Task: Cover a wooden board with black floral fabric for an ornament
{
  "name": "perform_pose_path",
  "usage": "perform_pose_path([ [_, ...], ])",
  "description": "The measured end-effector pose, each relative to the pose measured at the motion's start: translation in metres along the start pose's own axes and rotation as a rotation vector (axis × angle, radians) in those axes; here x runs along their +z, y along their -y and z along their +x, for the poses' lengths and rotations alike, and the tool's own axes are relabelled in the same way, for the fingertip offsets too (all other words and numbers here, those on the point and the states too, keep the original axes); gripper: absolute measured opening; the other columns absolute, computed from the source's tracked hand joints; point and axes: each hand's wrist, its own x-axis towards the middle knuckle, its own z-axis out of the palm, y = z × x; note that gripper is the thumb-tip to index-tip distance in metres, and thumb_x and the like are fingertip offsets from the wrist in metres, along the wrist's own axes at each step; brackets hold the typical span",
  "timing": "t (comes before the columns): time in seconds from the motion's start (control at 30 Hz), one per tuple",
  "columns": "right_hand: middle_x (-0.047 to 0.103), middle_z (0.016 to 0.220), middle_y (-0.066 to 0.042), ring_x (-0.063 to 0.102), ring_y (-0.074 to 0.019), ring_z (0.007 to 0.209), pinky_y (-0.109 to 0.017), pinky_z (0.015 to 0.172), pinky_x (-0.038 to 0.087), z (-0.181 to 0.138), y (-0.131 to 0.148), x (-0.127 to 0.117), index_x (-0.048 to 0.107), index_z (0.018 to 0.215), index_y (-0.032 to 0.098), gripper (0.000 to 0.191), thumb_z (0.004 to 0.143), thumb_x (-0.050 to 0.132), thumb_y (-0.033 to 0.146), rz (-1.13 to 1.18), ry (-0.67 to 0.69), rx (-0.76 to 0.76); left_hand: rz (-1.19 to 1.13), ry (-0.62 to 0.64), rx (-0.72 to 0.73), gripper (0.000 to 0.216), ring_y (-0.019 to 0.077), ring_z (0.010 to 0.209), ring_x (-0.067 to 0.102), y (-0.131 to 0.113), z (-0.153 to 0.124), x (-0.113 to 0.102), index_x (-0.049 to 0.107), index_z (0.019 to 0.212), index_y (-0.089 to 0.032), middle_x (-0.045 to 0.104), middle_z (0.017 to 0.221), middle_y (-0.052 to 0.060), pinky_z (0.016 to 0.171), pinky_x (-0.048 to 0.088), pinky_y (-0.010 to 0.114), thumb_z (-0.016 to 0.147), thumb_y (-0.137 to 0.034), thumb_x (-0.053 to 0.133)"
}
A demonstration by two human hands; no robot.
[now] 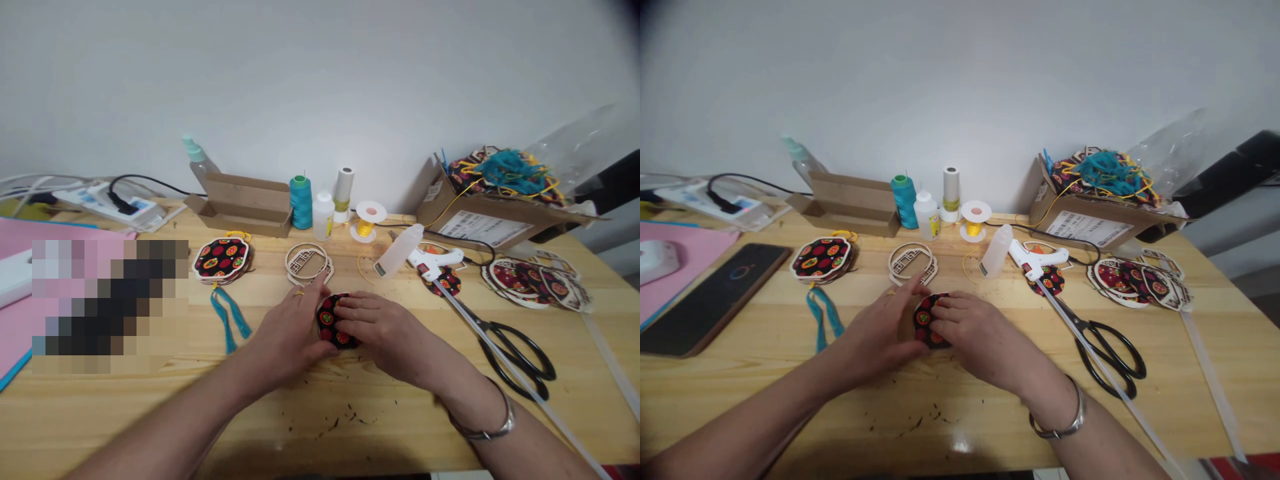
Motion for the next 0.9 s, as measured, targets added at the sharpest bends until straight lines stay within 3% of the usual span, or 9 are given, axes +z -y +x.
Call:
perform_pose_path([
  [0.57,0.064,0.110,-0.008,0.052,-0.0167,0.112,-0.036,0.103,0.035,0.0025,0.0015,-0.0012,0.062,0.097,0.015,0.030,0.074,0.050,0.000,0.025,0.017,0.007,0.010,-0.004,0.017,0.096,0.0287,0.109,0.049,0.0002,-0.0005,0.0004,0.008,0.141,-0.023,0.052,0.124,0.010,0.090,0.041,0.045,0.066,-0.030,0.068],
  [0.9,0.064,0.108,-0.009,0.055,-0.0186,0.108,-0.037,0.096,0.042,0.0027,0.0008,-0.0044,0.062,0.101,0.015,0.030,0.076,0.050,0.003,0.105,-0.015,0.013,0.025,-0.024,0.032,0.091,0.0290,0.113,0.048,-0.0017,-0.0023,-0.0026,0.019,0.139,-0.020,0.053,0.125,0.012,0.092,0.041,0.045,0.065,-0.032,0.070],
])
